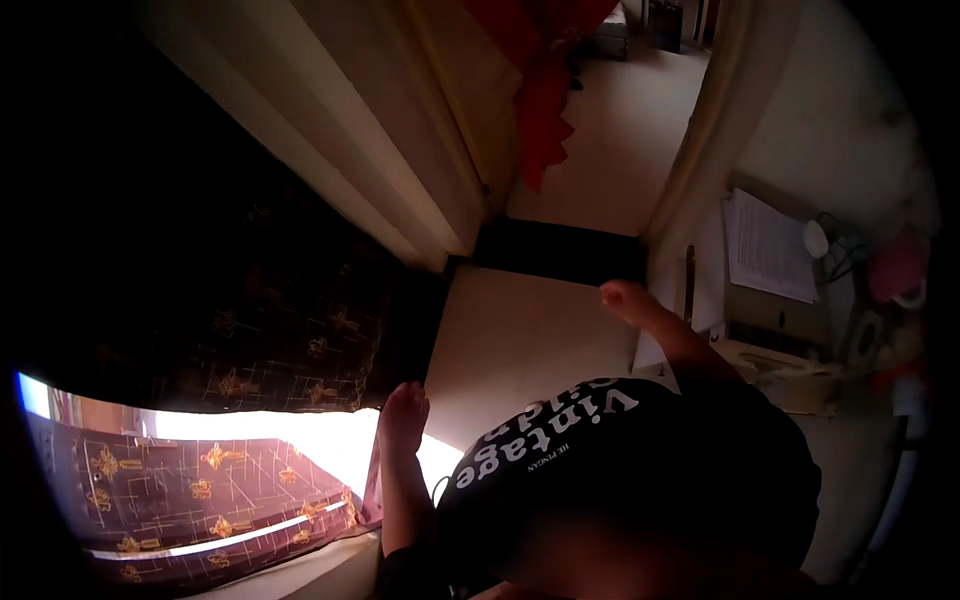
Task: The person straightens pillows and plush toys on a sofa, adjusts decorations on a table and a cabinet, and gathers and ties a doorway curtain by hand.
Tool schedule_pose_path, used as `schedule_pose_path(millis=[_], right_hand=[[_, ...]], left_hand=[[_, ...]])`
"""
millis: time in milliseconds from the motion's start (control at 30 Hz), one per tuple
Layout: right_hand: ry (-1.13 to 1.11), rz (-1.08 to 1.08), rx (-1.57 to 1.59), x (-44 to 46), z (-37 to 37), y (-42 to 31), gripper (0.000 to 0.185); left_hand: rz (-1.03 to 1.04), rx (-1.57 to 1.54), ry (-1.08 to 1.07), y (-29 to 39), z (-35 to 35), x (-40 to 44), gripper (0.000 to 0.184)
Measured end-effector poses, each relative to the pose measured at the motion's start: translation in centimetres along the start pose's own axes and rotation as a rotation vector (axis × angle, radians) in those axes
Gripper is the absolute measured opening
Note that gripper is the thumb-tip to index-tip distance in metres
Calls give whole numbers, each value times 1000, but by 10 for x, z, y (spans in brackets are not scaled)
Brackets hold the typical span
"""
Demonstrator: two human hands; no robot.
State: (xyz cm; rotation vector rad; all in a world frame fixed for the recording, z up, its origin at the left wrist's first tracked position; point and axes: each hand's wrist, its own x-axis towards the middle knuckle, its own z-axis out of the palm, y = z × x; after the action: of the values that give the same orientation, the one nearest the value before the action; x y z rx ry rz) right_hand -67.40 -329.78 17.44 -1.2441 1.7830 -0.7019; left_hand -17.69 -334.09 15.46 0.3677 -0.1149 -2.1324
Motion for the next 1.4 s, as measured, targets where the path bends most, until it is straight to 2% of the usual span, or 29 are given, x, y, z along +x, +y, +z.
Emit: schedule_pose_path(millis=[67, 133, 167, 267, 367, 467, 533, 600, 667, 733, 767, 833, 867, 900, 933, 1000, 1033, 1067, 1133, 1233, 1333, 1367, 1400], right_hand=[[118, -87, -49, 17, -6, 13, 28], [169, -137, -60, 32, -8, 19, 27], [161, -141, -46, 36, -11, 24, 28], [167, -145, 20, 63, -37, 19, 28], [258, -253, 110, 115, -74, 11, 31], [346, -365, 217, 189, -132, -23, 41], [541, -421, 150, 232, -175, -65, 49], [745, -479, 218, 268, -222, -116, 57], [972, -590, 214, 313, -261, -151, 62], [871, -805, 436, 317, -300, -210, 65], [970, -780, 392, 337, -313, -219, 48], [866, -700, 582, 357, -313, -232, 35], [804, -676, 685, 370, -309, -245, 29], [861, -640, 741, 376, -302, -244, 20], [916, -646, 701, 380, -297, -240, 21], [1045, -658, 604, 378, -298, -223, 22], [1092, -644, 552, 379, -302, -215, 23], [1143, -630, 498, 380, -307, -208, 23], [1157, -609, 575, 377, -316, -196, 26], [1223, -605, 563, 374, -329, -175, 26], [1324, -550, 458, 366, -340, -154, 27], [1352, -508, 434, 357, -342, -150, 27], [1380, -461, 413, 348, -344, -146, 27]], left_hand=[[8, 526, -108, 9, 5, 52, 31], [-126, 339, 27, -4, 62, 97, 32], [-52, 873, 75, -15, 87, 115, 31], [-175, 443, 150, -23, 110, 175, 27], [-218, 495, 14, -36, 140, 232, 23], [-217, 609, 37, -41, 168, 284, 22], [-195, 669, 69, -46, 189, 319, 21], [-141, 798, 95, -55, 218, 349, 20], [-97, 928, 50, -66, 246, 375, 21], [-66, 1093, 16, -76, 272, 393, 23], [-76, 1115, 40, -79, 280, 405, 24], [-86, 1152, 82, -79, 297, 428, 25], [28, 1252, -1, -68, 306, 449, 26], [118, 1347, -77, -62, 308, 470, 27], [208, 1444, -159, -55, 309, 492, 27], [577, 1675, -159, -38, 317, 547, 36], [759, 1703, -136, -37, 344, 561, 42], [943, 1718, -114, -37, 375, 572, 48], [1004, 1522, -106, -37, 413, 607, 53], [1049, 1471, -261, -43, 461, 639, 53], [752, 990, -320, -56, 474, 687, 46], [733, 1070, -328, -56, 472, 700, 32], [782, 1112, -326, -55, 467, 712, 30]])
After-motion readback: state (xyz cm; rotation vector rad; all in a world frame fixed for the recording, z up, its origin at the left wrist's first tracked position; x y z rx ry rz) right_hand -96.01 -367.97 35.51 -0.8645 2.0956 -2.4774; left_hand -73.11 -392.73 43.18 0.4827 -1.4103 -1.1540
